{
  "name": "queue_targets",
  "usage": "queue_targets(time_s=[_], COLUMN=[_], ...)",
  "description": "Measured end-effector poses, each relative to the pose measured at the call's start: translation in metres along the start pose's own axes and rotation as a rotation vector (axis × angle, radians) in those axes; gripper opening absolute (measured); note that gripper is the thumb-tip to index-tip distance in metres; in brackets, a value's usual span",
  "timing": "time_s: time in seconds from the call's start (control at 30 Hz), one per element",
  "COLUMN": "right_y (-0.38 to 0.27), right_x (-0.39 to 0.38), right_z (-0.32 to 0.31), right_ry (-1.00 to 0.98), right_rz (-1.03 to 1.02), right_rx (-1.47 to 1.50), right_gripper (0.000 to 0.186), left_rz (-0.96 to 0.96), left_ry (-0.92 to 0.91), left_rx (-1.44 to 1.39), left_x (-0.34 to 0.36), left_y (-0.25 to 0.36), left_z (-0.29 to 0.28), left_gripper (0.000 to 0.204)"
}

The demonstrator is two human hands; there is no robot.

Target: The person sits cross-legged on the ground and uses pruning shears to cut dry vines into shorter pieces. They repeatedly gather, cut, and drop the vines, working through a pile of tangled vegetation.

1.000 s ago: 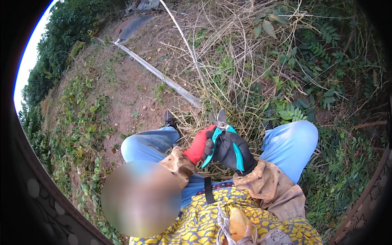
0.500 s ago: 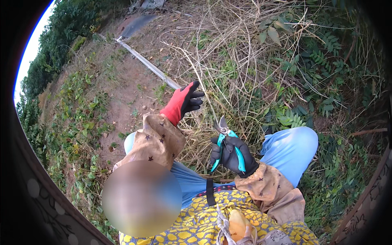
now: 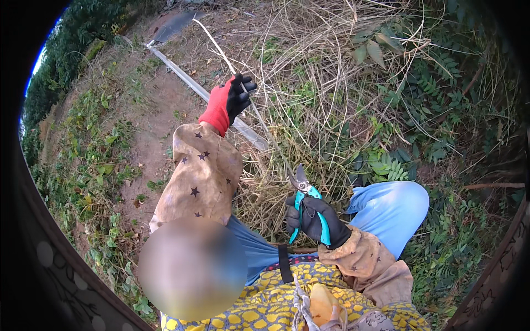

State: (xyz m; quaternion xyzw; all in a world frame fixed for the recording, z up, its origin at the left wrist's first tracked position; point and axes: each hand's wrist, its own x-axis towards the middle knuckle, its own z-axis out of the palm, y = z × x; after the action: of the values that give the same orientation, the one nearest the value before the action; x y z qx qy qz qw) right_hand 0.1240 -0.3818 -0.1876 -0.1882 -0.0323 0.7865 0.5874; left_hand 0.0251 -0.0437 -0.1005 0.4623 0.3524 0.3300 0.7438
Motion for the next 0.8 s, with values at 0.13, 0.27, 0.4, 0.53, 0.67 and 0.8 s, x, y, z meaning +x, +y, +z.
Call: queue_targets(time_s=[0.13,0.27,0.4,0.53,0.67,0.8], right_y=[-0.006,-0.036,-0.078,-0.122,-0.136,-0.125], right_x=[0.005,-0.004,-0.013,-0.005,0.022,0.057], right_z=[-0.037,-0.001,0.031,0.076,0.091,0.073], right_ry=[-0.215,0.214,0.190,0.161,0.082,0.125], right_rz=[0.091,0.001,-0.146,-0.154,-0.066,-0.022], right_rx=[0.268,-0.223,-0.388,-0.619,-0.591,-0.502], right_gripper=[0.034,0.035,0.049,0.056,0.054,0.046], left_rz=[0.079,0.177,0.182,0.210,0.232,0.203], left_ry=[0.023,0.040,-0.015,-0.062,-0.129,-0.140], left_rx=[0.011,-0.057,-0.125,-0.119,-0.176,-0.229], left_x=[0.003,-0.003,0.003,0.003,0.004,-0.002], left_y=[0.014,0.029,0.026,0.024,0.024,0.019], left_z=[0.011,0.003,0.015,0.017,0.032,0.052], left_gripper=[0.040,0.037,0.035,0.038,0.040,0.046])
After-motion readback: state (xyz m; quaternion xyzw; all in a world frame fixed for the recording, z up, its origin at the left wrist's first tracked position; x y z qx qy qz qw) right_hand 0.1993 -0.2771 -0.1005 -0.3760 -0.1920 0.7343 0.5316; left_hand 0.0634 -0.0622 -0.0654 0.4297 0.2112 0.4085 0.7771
